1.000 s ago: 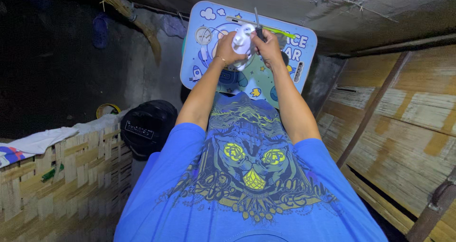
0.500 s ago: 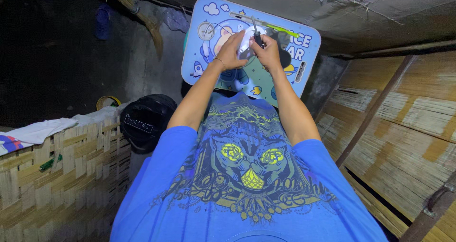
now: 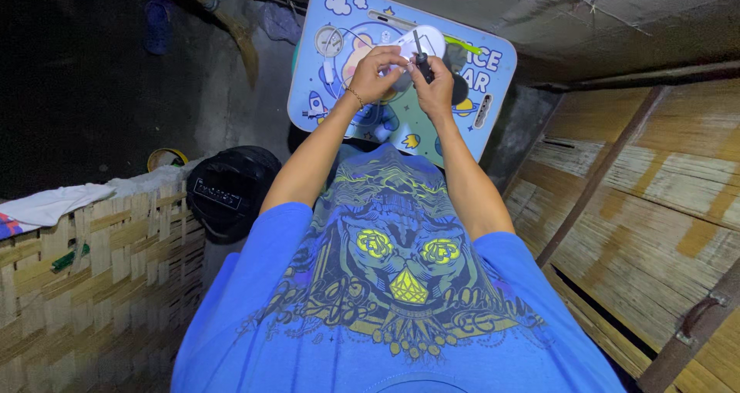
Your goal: The person sits on the floor and uses a screwdriver to unscrew and open the casing of a small white electric appliance, removing and setting aside its parts on a lap desk. They then use a small green brush to clean the opened components and handle the parts one at a time.
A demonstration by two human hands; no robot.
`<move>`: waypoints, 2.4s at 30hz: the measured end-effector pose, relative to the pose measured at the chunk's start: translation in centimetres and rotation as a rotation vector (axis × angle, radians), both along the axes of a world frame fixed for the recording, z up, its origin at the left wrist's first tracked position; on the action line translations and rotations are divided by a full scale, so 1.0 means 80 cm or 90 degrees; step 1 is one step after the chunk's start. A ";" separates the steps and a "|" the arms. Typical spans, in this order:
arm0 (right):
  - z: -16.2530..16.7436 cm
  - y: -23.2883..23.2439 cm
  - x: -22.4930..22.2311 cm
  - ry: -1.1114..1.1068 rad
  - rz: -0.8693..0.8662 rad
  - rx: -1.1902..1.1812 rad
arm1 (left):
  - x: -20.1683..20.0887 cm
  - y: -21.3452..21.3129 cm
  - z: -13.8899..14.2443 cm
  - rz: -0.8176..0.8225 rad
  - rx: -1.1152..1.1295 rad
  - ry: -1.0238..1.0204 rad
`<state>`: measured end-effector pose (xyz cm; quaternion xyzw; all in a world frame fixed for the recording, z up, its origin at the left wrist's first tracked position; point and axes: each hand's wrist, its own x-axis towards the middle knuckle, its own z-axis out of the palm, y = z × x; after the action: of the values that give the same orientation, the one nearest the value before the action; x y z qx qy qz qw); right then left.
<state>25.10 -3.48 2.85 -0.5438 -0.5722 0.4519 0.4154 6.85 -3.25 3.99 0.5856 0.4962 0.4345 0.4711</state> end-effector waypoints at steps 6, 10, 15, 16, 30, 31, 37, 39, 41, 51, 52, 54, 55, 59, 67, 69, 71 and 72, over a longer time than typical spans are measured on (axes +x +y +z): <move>0.002 0.001 -0.001 -0.052 -0.004 0.049 | 0.009 0.007 -0.001 0.042 -0.085 -0.079; 0.005 0.005 -0.003 -0.076 0.015 0.083 | 0.008 0.013 -0.001 0.071 -0.104 -0.062; 0.008 0.004 -0.010 -0.087 0.013 0.070 | 0.008 0.013 -0.004 0.096 -0.095 -0.051; 0.007 0.004 -0.011 -0.092 0.013 0.076 | 0.008 0.012 -0.005 0.103 -0.088 -0.053; -0.006 -0.002 -0.038 -0.132 -0.075 0.015 | -0.019 0.027 -0.041 0.234 -0.111 -0.167; -0.006 -0.003 -0.042 -0.143 -0.087 0.013 | -0.028 0.030 -0.046 0.241 -0.113 -0.149; -0.009 -0.011 -0.057 -0.151 -0.149 -0.041 | -0.083 0.052 -0.089 0.386 -0.079 0.032; -0.010 -0.013 -0.062 -0.132 -0.156 0.002 | -0.088 0.056 -0.100 0.435 -0.222 -0.205; -0.013 -0.017 -0.065 -0.103 -0.167 -0.008 | -0.090 0.064 -0.105 0.441 -0.329 -0.278; -0.050 -0.017 -0.073 -0.004 -0.200 -0.066 | -0.095 0.094 -0.149 0.425 -0.323 -0.090; -0.054 -0.016 -0.073 -0.009 -0.203 -0.080 | -0.094 0.095 -0.156 0.431 -0.341 -0.118; -0.060 -0.012 -0.075 -0.019 -0.204 -0.108 | -0.093 0.096 -0.165 0.445 -0.376 -0.173; -0.063 -0.010 -0.077 -0.014 -0.194 -0.102 | -0.094 0.096 -0.168 0.466 -0.389 -0.147; -0.075 0.001 -0.079 -0.027 -0.154 -0.048 | -0.101 0.092 -0.173 0.524 -0.421 -0.019; -0.103 0.007 -0.082 0.029 -0.208 -0.110 | -0.115 0.082 -0.187 0.536 -0.435 0.145; -0.108 0.002 -0.080 0.035 -0.212 -0.112 | -0.111 0.082 -0.194 0.544 -0.403 0.138; -0.111 0.001 -0.080 0.055 -0.213 -0.111 | -0.110 0.083 -0.197 0.542 -0.407 0.125; -0.112 0.001 -0.079 0.064 -0.216 -0.111 | -0.107 0.084 -0.199 0.538 -0.410 0.119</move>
<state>18.80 -3.44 -6.11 -0.6430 -0.4098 0.4497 0.4652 -1.70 3.49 -11.92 0.1971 0.8366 0.3581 0.3646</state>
